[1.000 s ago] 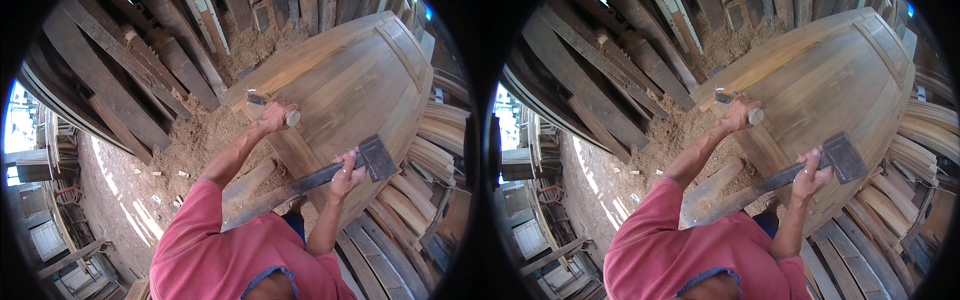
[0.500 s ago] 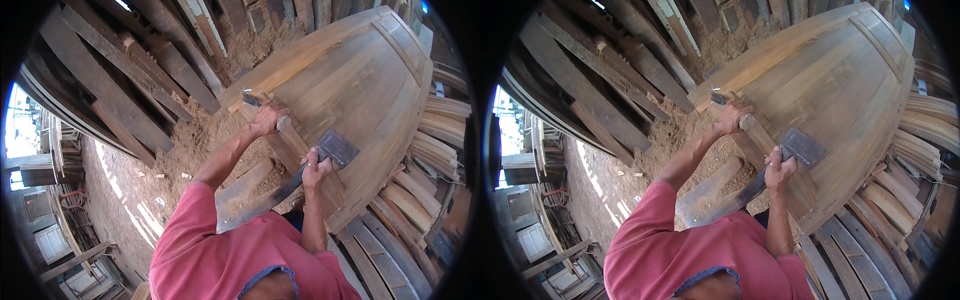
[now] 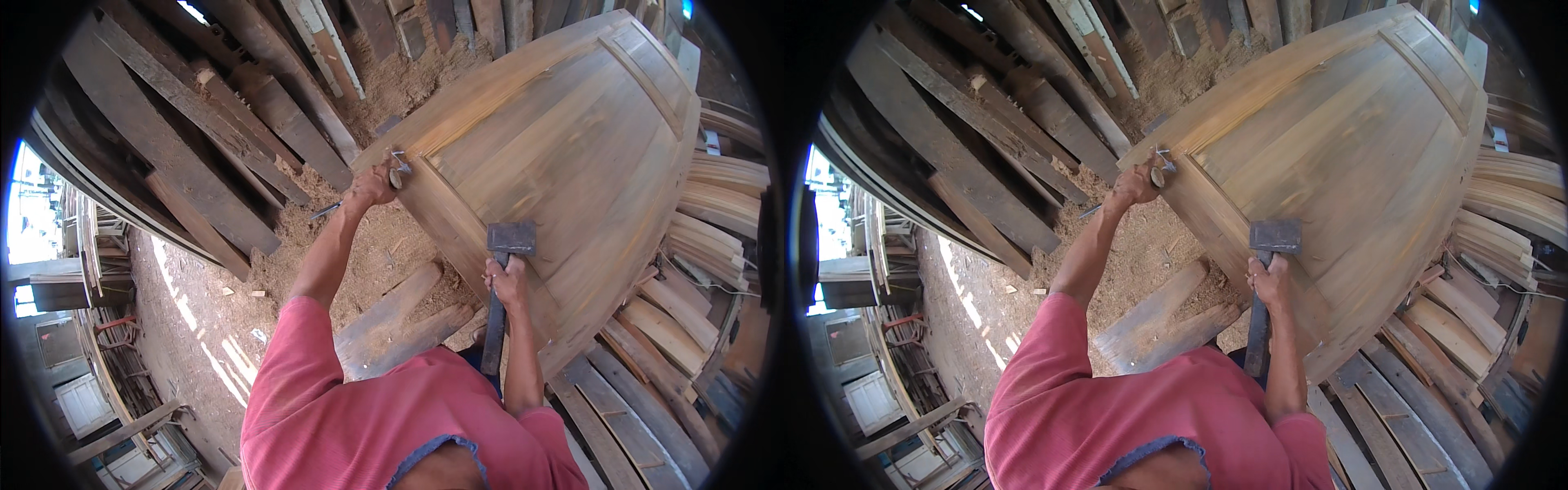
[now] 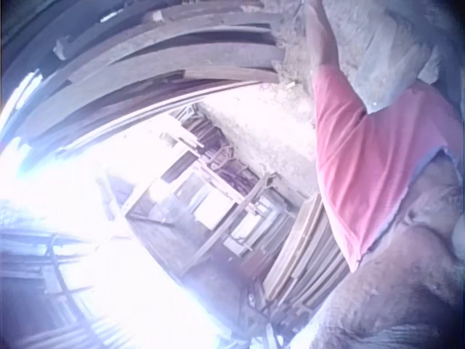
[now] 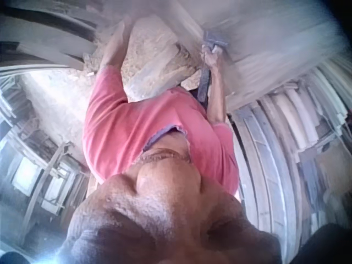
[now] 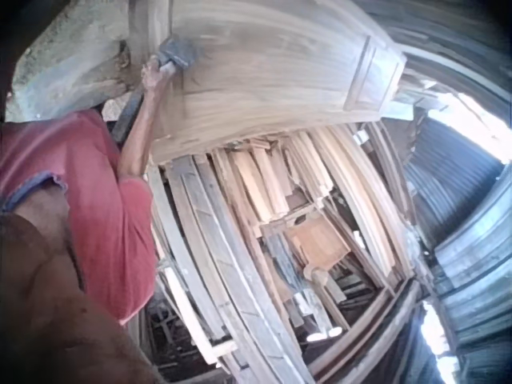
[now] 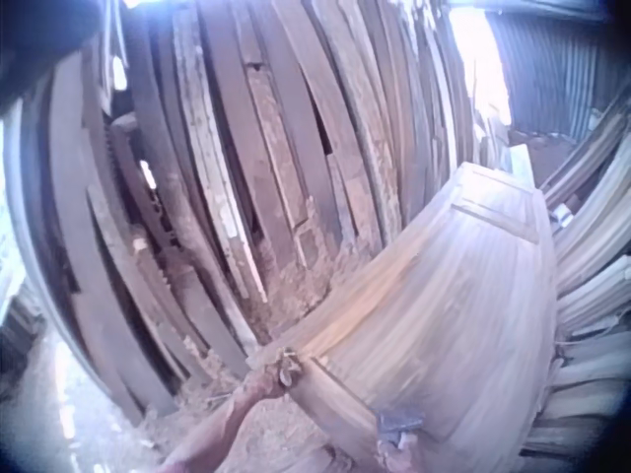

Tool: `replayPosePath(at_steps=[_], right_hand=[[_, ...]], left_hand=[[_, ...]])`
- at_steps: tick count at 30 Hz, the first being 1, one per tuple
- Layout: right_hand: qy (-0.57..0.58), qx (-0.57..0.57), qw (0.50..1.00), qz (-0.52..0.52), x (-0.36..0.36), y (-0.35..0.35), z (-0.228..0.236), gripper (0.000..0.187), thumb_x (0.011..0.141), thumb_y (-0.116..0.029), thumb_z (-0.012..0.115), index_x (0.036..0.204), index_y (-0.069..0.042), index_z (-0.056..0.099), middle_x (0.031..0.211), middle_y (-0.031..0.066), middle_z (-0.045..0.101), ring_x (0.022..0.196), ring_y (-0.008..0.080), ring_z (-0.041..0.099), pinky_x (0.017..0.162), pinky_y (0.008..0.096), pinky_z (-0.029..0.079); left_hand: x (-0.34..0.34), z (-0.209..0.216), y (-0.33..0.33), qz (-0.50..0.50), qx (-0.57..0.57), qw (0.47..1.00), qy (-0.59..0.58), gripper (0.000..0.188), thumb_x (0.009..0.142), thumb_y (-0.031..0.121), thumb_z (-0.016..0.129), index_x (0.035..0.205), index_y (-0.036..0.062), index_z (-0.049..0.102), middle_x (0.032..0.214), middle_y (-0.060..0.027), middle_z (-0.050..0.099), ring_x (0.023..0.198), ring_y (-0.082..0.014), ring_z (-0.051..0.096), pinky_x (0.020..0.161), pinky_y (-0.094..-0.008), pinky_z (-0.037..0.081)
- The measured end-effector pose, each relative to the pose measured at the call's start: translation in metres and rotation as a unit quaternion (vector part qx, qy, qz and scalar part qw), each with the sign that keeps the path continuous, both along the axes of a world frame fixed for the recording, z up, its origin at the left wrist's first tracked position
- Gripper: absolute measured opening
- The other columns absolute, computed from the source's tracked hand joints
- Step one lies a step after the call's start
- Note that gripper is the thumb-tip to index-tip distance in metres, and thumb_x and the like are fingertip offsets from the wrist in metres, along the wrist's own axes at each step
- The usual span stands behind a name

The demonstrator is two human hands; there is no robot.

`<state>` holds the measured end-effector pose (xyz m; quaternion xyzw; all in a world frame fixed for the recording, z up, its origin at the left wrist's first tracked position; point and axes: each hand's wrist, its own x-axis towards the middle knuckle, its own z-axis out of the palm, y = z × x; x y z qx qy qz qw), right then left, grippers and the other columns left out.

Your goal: The person chisels the surface of a wooden door using a chisel and a hammer, moving around the door to work on different sections and edges.

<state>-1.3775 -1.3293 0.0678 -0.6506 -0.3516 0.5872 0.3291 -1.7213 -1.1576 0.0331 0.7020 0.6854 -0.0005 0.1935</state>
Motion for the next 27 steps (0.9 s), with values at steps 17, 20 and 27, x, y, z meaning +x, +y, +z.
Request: replayPosePath(at_steps=[17, 20, 27], right_hand=[[-0.337, -0.034, 0.930, 0.141, 0.045, -0.001, -0.025, 0.033, 0.090, -0.027, 0.068, 0.096, 0.005, 0.065, 0.088, 0.0232, 0.071, 0.082, 0.0360, 0.072, 0.073, 0.0450, 0.056], [-0.447, -0.054, 0.873, 0.190, 0.034, -0.002, 0.035, 0.036, 0.090, -0.031, 0.068, 0.099, 0.004, 0.067, 0.093, 0.0247, 0.072, 0.089, 0.0374, 0.071, 0.081, 0.0462, 0.055], [-0.343, 0.150, 0.921, 0.111, -0.002, 0.014, 0.054, 0.047, 0.092, -0.029, 0.067, 0.130, -0.002, 0.061, 0.111, 0.0209, 0.069, 0.098, 0.0379, 0.067, 0.088, 0.0457, 0.052]], left_hand=[[-0.004, 0.013, 0.032, -0.023, 0.023, 0.999, -0.013, 0.066, 0.077, 0.041, 0.075, 0.136, 0.0148, 0.059, 0.122, -0.0145, 0.070, 0.115, -0.0342, 0.066, 0.096, -0.0433, 0.053], [0.016, 0.059, 0.025, -0.106, -0.093, 0.990, -0.011, 0.064, 0.077, 0.037, 0.076, 0.135, 0.0151, 0.061, 0.123, -0.0139, 0.070, 0.117, -0.0332, 0.065, 0.097, -0.0435, 0.052], [0.082, 0.117, -0.079, -0.252, 0.250, 0.920, -0.164, 0.044, 0.082, 0.012, 0.075, 0.125, 0.0197, 0.069, 0.097, -0.0105, 0.068, 0.096, -0.0251, 0.063, 0.089, -0.0443, 0.049]])
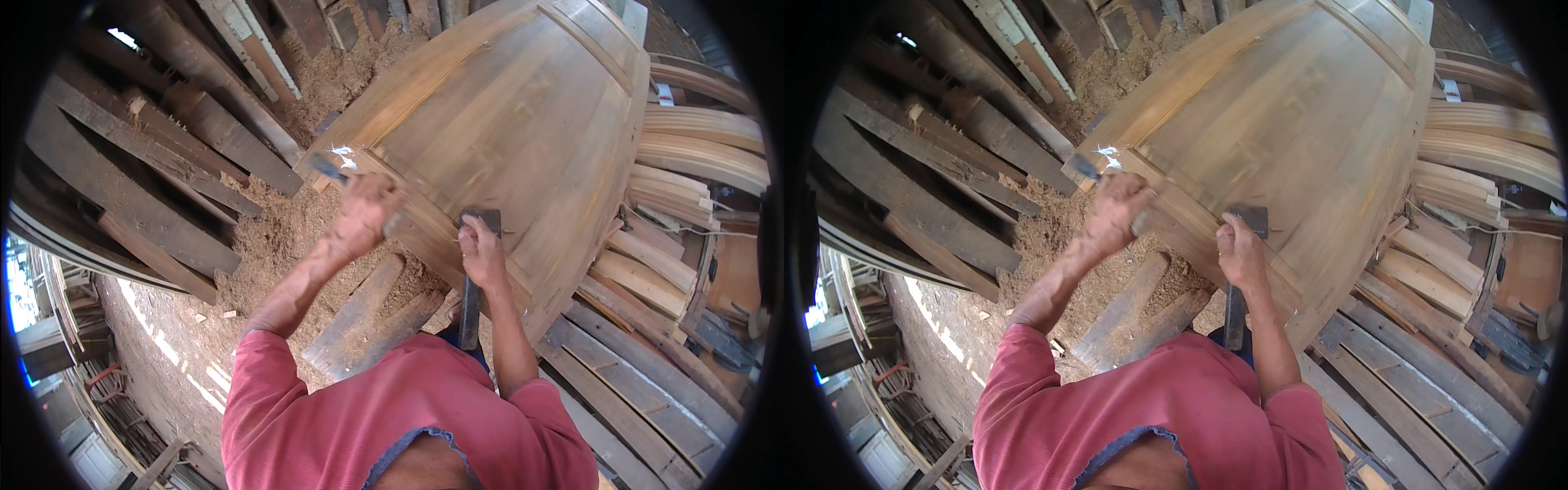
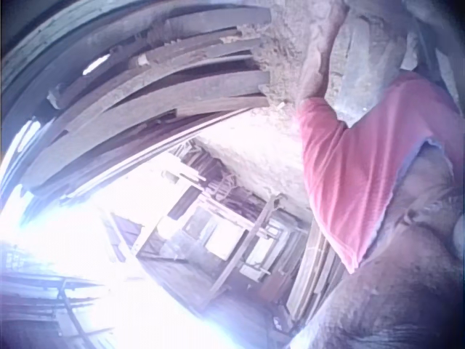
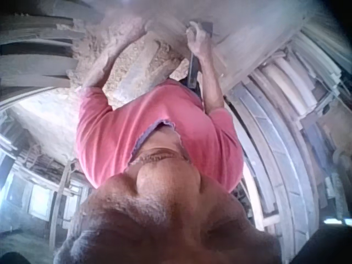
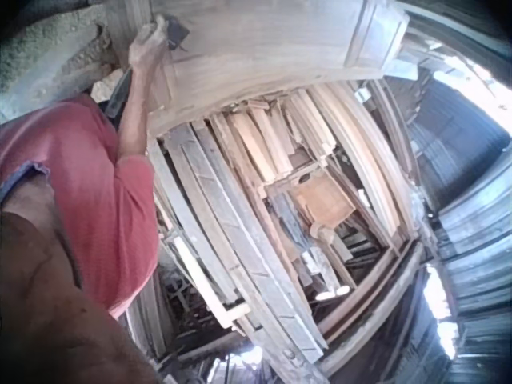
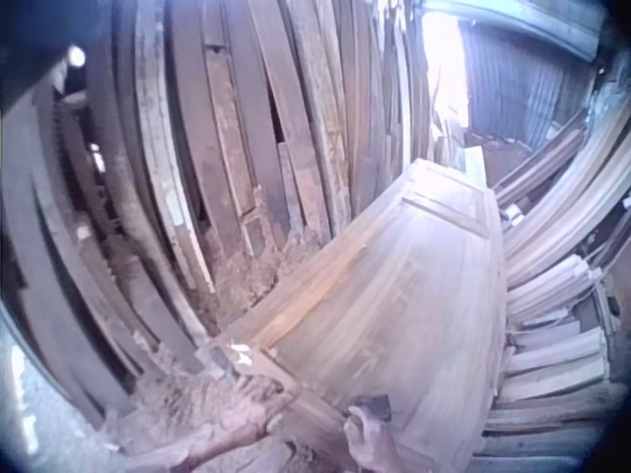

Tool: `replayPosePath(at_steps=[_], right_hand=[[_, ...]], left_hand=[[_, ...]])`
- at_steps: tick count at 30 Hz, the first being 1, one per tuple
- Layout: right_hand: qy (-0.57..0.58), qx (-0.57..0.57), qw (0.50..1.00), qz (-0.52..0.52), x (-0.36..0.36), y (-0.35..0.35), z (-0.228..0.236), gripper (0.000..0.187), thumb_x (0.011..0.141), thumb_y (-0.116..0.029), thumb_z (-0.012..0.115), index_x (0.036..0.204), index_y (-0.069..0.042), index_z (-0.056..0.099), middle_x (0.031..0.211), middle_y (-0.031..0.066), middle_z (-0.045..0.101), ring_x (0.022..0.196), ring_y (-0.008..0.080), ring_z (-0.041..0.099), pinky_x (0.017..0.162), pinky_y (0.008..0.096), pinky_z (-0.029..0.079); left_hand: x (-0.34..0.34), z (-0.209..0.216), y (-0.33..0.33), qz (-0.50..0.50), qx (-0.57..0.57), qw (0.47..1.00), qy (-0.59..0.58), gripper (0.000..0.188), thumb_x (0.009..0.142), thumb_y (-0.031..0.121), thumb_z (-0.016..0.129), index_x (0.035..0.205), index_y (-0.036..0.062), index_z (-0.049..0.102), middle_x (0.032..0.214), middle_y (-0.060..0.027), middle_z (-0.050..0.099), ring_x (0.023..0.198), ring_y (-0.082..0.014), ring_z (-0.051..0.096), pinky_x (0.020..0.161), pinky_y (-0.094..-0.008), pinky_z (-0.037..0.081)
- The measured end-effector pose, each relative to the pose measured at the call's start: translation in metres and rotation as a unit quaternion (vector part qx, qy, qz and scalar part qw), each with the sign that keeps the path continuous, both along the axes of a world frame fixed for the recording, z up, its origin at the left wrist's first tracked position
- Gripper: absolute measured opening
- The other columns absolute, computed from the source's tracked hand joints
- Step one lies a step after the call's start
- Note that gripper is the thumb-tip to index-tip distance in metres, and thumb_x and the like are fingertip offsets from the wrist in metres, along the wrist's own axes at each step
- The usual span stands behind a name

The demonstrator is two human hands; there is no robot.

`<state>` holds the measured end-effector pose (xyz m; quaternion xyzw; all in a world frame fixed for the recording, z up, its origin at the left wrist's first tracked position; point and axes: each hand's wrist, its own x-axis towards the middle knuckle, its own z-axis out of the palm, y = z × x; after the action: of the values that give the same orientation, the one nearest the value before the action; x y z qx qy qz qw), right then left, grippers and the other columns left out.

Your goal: The person chisels the surface of a wooden door using a chisel and a hammer, moving around the door to work on different sections and edges.

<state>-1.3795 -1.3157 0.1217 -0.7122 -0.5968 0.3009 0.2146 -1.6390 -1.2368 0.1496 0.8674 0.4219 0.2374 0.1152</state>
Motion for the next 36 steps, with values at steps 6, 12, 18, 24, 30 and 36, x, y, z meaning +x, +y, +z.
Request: replayPosePath(at_steps=[6, 12, 18, 24, 30, 36], right_hand=[[0.087, 0.241, 0.962, 0.094, -0.081, 0.043, 0.006, 0.056, 0.095, -0.026, 0.070, 0.142, -0.001, 0.052, 0.119, 0.0136, 0.063, 0.101, 0.0253, 0.062, 0.088, 0.0374, 0.051], [0.508, 0.080, 0.836, 0.191, -0.116, 0.088, -0.033, 0.043, 0.098, -0.014, 0.064, 0.139, -0.007, 0.052, 0.122, 0.0129, 0.063, 0.112, 0.0202, 0.060, 0.096, 0.0331, 0.050], [0.280, 0.257, 0.868, 0.320, -0.144, 0.210, -0.090, 0.023, 0.091, -0.006, 0.070, 0.113, -0.005, 0.069, 0.108, 0.0118, 0.073, 0.098, 0.0204, 0.068, 0.088, 0.0331, 0.055], [0.183, 0.228, 0.899, 0.327, -0.186, 0.232, -0.107, 0.024, 0.083, -0.002, 0.072, 0.107, -0.008, 0.072, 0.091, 0.0068, 0.074, 0.085, 0.0161, 0.071, 0.074, 0.0298, 0.056], [0.077, 0.164, 0.912, 0.368, -0.193, 0.203, -0.118, 0.027, 0.089, -0.011, 0.066, 0.114, -0.020, 0.071, 0.106, 0.0080, 0.071, 0.101, 0.0291, 0.066, 0.089, 0.0387, 0.052], [0.122, 0.214, 0.911, 0.332, -0.174, 0.261, -0.154, 0.032, 0.088, -0.003, 0.064, 0.119, -0.011, 0.072, 0.115, 0.0092, 0.072, 0.107, 0.0274, 0.067, 0.093, 0.0376, 0.052]], left_hand=[[0.080, 0.036, -0.041, -0.102, 0.030, 0.967, -0.233, 0.072, 0.077, 0.014, 0.074, 0.146, 0.0131, 0.053, 0.084, -0.0040, 0.061, 0.087, -0.0246, 0.056, 0.083, -0.0408, 0.038], [0.042, 0.020, -0.024, 0.064, 0.030, 0.929, -0.364, 0.080, 0.078, 0.017, 0.083, 0.147, 0.0035, 0.045, 0.104, -0.0099, 0.066, 0.097, -0.0309, 0.057, 0.091, -0.0467, 0.038], [-0.029, -0.030, -0.073, 0.243, -0.031, 0.945, -0.215, 0.098, 0.085, 0.039, 0.077, 0.159, 0.0058, 0.023, 0.151, -0.0234, 0.035, 0.125, -0.0415, 0.042, 0.107, -0.0559, 0.030], [-0.079, -0.132, -0.233, 0.393, -0.342, 0.853, 0.031, 0.074, 0.092, 0.046, 0.061, 0.152, 0.0085, 0.037, 0.148, -0.0230, 0.042, 0.127, -0.0412, 0.042, 0.106, -0.0558, 0.032], [-0.073, -0.117, -0.237, 0.376, -0.392, 0.838, 0.045, 0.059, 0.095, 0.045, 0.053, 0.140, 0.0067, 0.051, 0.140, -0.0133, 0.054, 0.125, -0.0347, 0.049, 0.105, -0.0507, 0.036], [-0.074, -0.121, -0.235, 0.361, -0.383, 0.850, 0.019, 0.054, 0.095, 0.042, 0.053, 0.135, 0.0075, 0.057, 0.135, -0.0136, 0.058, 0.124, -0.0338, 0.050, 0.105, -0.0496, 0.037]])
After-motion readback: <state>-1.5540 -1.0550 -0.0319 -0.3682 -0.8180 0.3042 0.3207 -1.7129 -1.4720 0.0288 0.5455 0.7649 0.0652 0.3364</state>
